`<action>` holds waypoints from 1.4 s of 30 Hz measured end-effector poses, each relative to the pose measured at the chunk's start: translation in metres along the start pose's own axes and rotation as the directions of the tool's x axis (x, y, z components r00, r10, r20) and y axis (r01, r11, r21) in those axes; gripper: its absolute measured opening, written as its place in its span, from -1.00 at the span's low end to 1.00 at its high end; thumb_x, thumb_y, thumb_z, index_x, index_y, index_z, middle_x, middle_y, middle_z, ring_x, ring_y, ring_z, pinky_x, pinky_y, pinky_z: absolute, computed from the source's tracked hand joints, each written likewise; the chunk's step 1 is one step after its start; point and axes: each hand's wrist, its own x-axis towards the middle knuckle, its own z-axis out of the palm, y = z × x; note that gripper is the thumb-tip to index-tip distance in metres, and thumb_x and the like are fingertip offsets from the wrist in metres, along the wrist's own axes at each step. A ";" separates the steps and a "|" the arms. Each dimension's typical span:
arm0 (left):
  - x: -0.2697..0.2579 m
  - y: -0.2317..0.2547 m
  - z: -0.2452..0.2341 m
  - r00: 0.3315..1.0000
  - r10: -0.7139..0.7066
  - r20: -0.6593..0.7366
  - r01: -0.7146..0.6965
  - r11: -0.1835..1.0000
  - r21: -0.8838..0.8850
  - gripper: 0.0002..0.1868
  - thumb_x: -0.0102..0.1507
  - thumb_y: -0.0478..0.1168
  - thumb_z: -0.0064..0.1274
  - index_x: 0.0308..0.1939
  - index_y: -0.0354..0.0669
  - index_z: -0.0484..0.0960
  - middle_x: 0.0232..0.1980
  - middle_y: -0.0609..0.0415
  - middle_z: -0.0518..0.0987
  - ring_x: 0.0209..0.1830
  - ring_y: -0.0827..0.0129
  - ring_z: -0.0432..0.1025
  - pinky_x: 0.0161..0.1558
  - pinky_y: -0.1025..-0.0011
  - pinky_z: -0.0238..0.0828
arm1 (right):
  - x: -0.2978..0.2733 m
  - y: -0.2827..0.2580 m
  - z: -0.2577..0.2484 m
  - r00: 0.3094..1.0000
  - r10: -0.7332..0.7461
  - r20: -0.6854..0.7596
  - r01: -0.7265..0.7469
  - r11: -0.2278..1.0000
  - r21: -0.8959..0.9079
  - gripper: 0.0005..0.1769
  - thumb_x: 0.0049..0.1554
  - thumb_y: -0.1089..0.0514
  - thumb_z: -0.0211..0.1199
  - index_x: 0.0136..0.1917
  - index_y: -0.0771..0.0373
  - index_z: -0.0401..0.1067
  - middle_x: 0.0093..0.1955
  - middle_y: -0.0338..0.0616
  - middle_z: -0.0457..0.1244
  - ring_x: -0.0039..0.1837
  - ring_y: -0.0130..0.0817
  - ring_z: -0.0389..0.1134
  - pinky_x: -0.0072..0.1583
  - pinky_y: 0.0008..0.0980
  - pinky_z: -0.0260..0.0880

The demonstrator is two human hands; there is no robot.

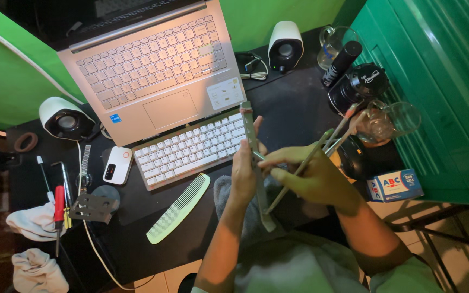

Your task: The person assembles a silver metal laptop stand on a desk, then places a laptop on it. They then move the laptop to a bed and return to the desk to assemble a black plastic laptop cooling stand with fans, using a screwdriver to secure the components.

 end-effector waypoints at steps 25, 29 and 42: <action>0.001 0.002 0.001 1.000 0.017 -0.013 -0.017 1.000 0.009 -0.32 0.53 0.08 -0.52 0.55 -0.37 0.22 -0.40 0.28 0.29 -0.57 0.65 0.15 -0.55 0.61 0.15 | -0.010 0.003 0.003 0.992 -0.110 -0.061 0.109 0.994 -0.015 -0.75 0.09 0.32 0.24 0.05 0.34 0.59 -0.04 -0.13 0.44 -0.12 -0.48 0.35 -0.07 -0.48 0.35; 0.003 0.000 0.001 1.000 -0.005 -0.021 0.005 1.000 0.020 -0.32 0.50 0.08 -0.53 0.55 -0.32 0.17 -0.41 0.27 0.30 -0.59 0.65 0.18 -0.55 0.60 0.18 | -0.006 0.003 0.002 0.987 -0.151 -0.060 0.151 0.989 -0.006 -0.75 0.11 0.35 0.20 0.05 0.37 0.57 -0.04 -0.11 0.45 -0.01 -0.42 0.49 0.05 -0.44 0.49; -0.005 -0.005 -0.004 0.999 0.036 0.030 -0.037 0.998 0.042 -0.30 0.54 0.06 -0.50 0.61 -0.38 0.10 -0.33 0.24 0.33 -0.44 0.61 0.22 -0.36 0.59 0.19 | 0.002 0.005 0.007 0.997 -0.058 -0.045 0.062 0.995 0.082 -0.78 0.11 0.34 0.22 0.05 0.33 0.54 -0.13 -0.28 0.38 -0.25 -0.70 0.17 -0.21 -0.60 0.16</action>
